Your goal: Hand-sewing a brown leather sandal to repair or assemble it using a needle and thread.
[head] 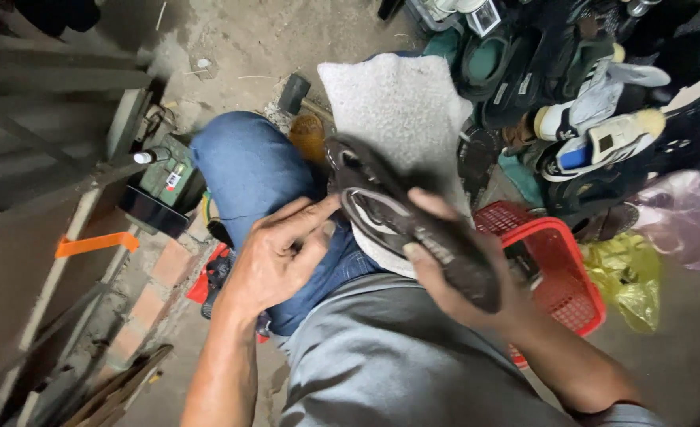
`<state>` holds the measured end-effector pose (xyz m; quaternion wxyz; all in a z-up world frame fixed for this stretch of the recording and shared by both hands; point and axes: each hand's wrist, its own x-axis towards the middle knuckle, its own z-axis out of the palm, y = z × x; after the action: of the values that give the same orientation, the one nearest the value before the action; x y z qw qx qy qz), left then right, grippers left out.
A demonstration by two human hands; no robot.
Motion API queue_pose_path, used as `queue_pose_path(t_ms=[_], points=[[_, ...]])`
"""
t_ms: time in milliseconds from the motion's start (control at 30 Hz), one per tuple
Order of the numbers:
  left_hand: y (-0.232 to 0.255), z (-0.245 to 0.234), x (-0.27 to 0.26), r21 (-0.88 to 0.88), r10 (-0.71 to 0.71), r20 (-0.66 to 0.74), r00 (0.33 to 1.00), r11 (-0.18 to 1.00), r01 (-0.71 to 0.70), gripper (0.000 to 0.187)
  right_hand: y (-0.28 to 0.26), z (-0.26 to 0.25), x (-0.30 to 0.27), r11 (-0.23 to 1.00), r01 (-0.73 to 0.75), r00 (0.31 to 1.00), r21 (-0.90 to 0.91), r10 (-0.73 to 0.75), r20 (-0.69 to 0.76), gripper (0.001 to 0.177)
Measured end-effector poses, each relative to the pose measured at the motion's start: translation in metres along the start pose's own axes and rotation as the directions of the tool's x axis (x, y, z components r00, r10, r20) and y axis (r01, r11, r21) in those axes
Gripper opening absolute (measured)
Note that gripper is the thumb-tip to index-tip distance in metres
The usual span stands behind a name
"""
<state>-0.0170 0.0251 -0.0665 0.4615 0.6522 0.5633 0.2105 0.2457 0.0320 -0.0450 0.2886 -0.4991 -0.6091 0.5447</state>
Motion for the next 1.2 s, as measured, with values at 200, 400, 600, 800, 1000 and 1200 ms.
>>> queue_pose_path(t_ms=[200, 400, 600, 800, 1000, 1200], points=[[-0.006, -0.025, 0.003, -0.162, 0.048, 0.030, 0.998, 0.986, -0.042, 0.020, -0.022, 0.028, 0.020, 0.936, 0.192, 0.981, -0.294, -0.192, 0.031, 0.052], [-0.024, -0.037, -0.003, -0.107, 0.012, 0.037, 0.999, 0.994, -0.008, 0.018, -0.017, 0.044, 0.013, 0.919, 0.341, 0.934, -0.200, -0.307, 0.182, 0.068], [-0.042, -0.034, 0.006, -0.086, 0.082, 0.010, 0.997, 0.993, -0.080, 0.024, -0.009, 0.048, 0.019, 0.898, 0.400, 0.915, -0.186, -0.377, 0.145, 0.061], [-0.036, -0.032, 0.019, -0.085, 0.086, 0.026, 0.996, 0.993, -0.084, 0.027, -0.014, 0.048, 0.029, 0.861, 0.391, 0.915, -0.325, -0.402, 0.037, 0.039], [-0.043, -0.027, 0.010, -0.118, -0.077, 0.072, 0.994, 0.989, 0.085, 0.029, -0.002, 0.047, 0.023, 0.881, 0.383, 0.924, -0.279, -0.359, 0.134, 0.050], [-0.040, -0.023, 0.005, 0.029, -0.204, 0.075, 0.976, 0.979, 0.203, 0.029, -0.002, 0.045, 0.023, 0.849, 0.413, 0.911, -0.330, -0.391, 0.133, 0.053]])
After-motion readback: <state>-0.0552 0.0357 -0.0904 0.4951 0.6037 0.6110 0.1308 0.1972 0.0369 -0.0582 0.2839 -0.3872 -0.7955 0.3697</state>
